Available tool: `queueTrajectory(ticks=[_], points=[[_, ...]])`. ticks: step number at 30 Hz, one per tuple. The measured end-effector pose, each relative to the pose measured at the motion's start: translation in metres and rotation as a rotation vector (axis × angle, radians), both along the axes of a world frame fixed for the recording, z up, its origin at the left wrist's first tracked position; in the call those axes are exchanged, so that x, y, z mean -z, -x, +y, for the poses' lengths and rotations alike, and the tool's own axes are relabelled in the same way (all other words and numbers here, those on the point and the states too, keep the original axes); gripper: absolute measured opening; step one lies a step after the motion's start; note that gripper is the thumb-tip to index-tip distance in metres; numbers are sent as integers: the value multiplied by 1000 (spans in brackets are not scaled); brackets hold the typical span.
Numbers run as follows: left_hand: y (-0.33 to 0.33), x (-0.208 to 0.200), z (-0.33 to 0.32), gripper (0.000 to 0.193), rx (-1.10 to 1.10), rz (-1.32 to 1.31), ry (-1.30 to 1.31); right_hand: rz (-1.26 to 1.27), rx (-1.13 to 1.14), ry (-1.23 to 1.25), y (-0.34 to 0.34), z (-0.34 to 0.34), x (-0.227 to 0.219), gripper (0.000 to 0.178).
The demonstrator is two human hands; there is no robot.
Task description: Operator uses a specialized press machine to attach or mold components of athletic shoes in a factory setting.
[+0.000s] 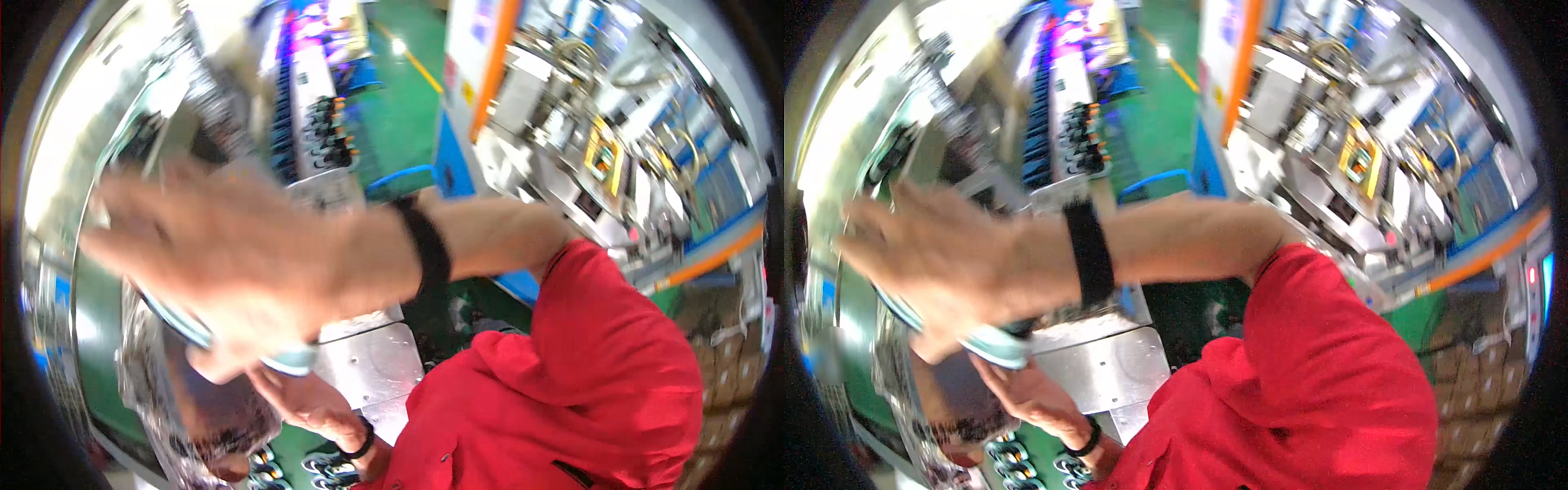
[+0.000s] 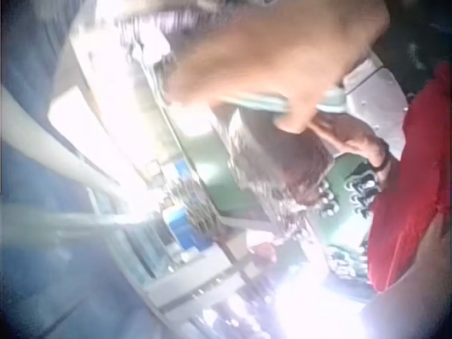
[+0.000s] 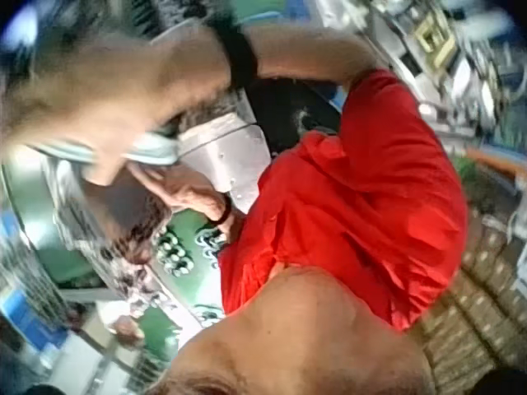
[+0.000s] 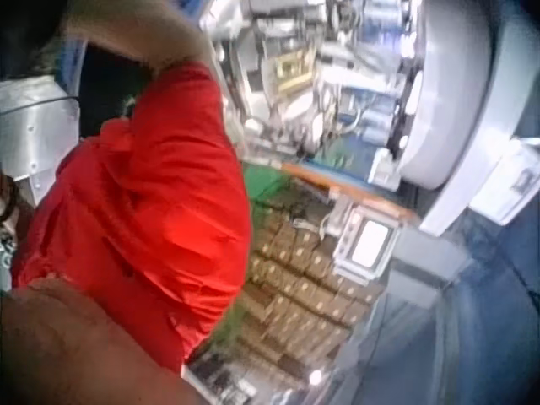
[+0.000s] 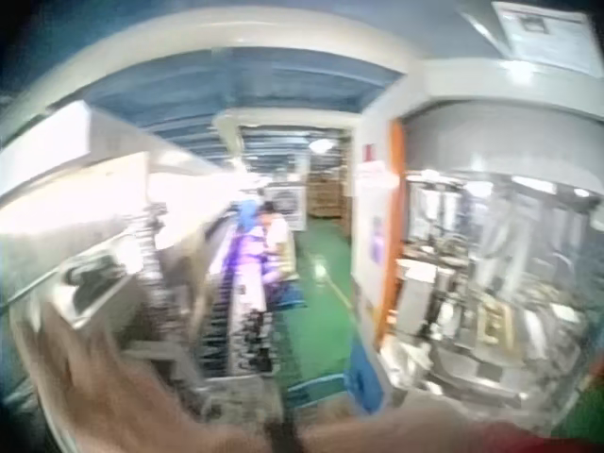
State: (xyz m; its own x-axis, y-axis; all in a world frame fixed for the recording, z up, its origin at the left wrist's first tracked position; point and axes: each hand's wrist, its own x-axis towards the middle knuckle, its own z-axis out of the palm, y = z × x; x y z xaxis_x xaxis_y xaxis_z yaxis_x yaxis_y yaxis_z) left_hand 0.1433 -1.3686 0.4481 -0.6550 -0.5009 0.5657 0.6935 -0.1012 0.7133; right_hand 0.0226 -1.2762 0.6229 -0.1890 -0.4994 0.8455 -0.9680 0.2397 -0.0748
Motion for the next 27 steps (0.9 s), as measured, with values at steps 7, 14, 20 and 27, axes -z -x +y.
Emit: queueTrajectory(ticks=[7,14,20,27], points=[[-1,28,46,65,347,-643,-60,-639,138,127,-31,133,114,73],[14,22,55,49,441,-751,-366,-611,1426,110,-46,462,412,14],[23,34,68,45,320,-691,-475,-702,1545,50,-82,536,492,15],[20,30,59,49,248,-760,-434,-948,1504,87,-80,532,483,18]])
